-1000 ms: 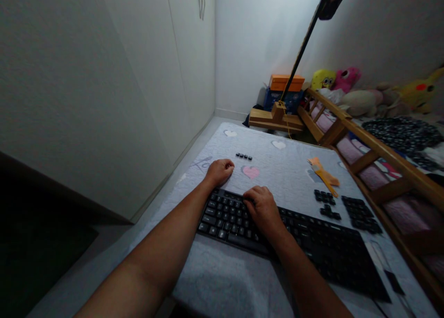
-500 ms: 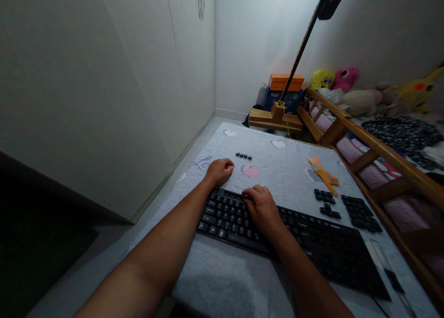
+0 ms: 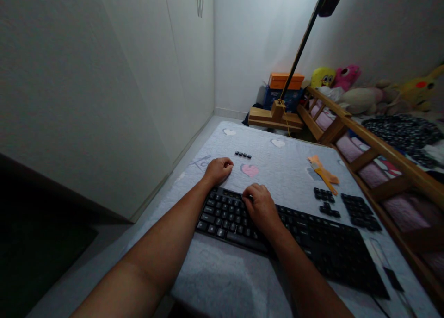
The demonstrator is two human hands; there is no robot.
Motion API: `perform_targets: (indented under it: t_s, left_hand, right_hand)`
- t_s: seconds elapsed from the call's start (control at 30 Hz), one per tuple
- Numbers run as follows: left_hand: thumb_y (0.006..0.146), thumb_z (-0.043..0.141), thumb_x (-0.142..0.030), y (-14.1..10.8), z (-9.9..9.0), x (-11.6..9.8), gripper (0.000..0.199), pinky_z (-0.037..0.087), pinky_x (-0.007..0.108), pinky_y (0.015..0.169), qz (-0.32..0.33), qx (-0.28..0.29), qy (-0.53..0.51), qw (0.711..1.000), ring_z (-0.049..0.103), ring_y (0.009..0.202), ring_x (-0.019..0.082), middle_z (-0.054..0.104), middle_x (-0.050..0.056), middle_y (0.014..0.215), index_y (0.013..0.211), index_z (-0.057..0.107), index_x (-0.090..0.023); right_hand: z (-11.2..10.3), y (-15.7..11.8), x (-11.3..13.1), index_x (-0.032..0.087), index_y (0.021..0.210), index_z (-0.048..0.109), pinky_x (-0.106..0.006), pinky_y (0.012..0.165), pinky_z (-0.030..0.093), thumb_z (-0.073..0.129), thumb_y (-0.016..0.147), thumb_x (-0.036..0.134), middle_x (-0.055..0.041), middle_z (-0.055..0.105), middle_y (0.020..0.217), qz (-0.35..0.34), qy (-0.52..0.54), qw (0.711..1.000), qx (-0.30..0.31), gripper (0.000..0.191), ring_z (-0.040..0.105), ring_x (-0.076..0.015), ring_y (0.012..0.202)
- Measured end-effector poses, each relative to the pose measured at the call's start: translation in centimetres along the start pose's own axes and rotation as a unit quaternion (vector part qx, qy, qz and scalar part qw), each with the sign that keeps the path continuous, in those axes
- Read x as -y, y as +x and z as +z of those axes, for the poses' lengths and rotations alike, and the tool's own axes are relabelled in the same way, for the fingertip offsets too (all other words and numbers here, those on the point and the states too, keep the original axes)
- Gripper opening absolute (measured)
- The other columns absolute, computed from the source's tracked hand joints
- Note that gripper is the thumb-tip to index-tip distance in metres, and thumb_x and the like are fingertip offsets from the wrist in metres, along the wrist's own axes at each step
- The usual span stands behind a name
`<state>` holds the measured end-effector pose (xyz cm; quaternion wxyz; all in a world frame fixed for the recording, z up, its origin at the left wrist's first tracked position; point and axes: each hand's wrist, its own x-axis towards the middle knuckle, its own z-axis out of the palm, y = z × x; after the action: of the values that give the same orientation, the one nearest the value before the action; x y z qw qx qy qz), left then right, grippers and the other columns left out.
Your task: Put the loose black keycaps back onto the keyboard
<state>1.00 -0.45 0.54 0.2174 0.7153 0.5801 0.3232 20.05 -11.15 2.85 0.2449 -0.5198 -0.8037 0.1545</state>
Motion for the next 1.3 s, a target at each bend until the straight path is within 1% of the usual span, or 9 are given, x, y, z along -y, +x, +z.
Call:
perform_targets:
  t_s: [0.2,0.4,0.6,0.8,0.97,1.13,1.3]
  left_hand:
    - [0.081,0.056,-0.025,-0.1,-0.1,-0.1,0.02,0.046,0.026,0.068,0.0,0.002,0.005,1.0,0.063,0.073,0.017,0.072,0.003,0.076,0.088,0.074,-0.017]
    - [0.081,0.056,-0.024,0.0,-0.1,0.0,0.02,0.047,0.026,0.07,0.002,0.005,0.01,1.0,0.064,0.074,0.017,0.073,0.004,0.078,0.087,0.074,-0.018]
    - [0.081,0.056,-0.024,0.0,-0.1,0.0,0.02,0.047,0.026,0.07,0.0,0.005,0.011,1.0,0.065,0.075,0.017,0.073,0.004,0.079,0.088,0.074,-0.017]
    - [0.081,0.057,-0.024,0.0,0.0,0.1,0.019,0.047,0.026,0.068,-0.002,0.005,0.006,1.0,0.064,0.073,0.017,0.072,0.003,0.077,0.088,0.074,-0.018]
    - [0.081,0.057,-0.024,0.0,0.1,0.1,0.02,0.046,0.026,0.067,-0.002,0.002,0.003,1.0,0.063,0.072,0.017,0.072,0.003,0.076,0.088,0.075,-0.017]
    - [0.081,0.057,-0.024,0.0,0.0,0.1,0.02,0.046,0.026,0.066,-0.004,0.003,0.001,1.0,0.063,0.071,0.017,0.072,0.003,0.076,0.088,0.075,-0.018]
    - [0.081,0.057,-0.025,0.0,0.1,0.2,0.02,0.046,0.026,0.066,-0.005,0.004,0.002,1.0,0.063,0.071,0.017,0.072,0.003,0.076,0.088,0.075,-0.017]
  right_hand:
    - [-0.3,-0.1,0.0,0.02,0.079,0.061,-0.034,0.085,0.04,0.056,0.085,0.009,-0.0055,0.063,0.088,-0.005,0.006,1.0,0.004,0.014,0.051,-0.0218,0.09]
    - [-0.2,-0.1,-0.1,0.02,0.084,0.065,-0.034,0.086,0.04,0.055,0.089,0.012,-0.0063,0.064,0.091,-0.008,-0.002,1.0,0.003,0.013,0.052,-0.0226,0.092]
    - [0.1,0.1,-0.3,0.021,0.089,0.068,-0.034,0.085,0.04,0.057,0.088,0.012,-0.0059,0.065,0.093,-0.008,-0.018,1.0,0.007,0.015,0.052,-0.0226,0.093]
    - [-0.1,0.3,-0.2,0.021,0.085,0.069,-0.034,0.085,0.041,0.059,0.087,0.012,-0.0065,0.064,0.091,-0.003,-0.034,0.999,0.013,0.014,0.053,-0.0222,0.094]
    - [-0.5,0.8,0.0,0.02,0.083,0.07,-0.032,0.085,0.041,0.057,0.088,0.013,-0.0062,0.065,0.088,0.002,-0.04,0.999,0.034,0.015,0.056,-0.021,0.091]
    - [-0.9,1.7,0.2,0.02,0.082,0.07,-0.032,0.081,0.041,0.057,0.088,0.015,-0.0069,0.068,0.088,0.028,-0.059,0.995,0.069,0.015,0.059,-0.0215,0.09]
    - [-1.1,2.3,0.0,0.019,0.08,0.067,-0.03,0.075,0.039,0.058,0.085,0.013,-0.0045,0.068,0.083,0.052,-0.03,0.993,0.097,0.012,0.059,-0.0188,0.082]
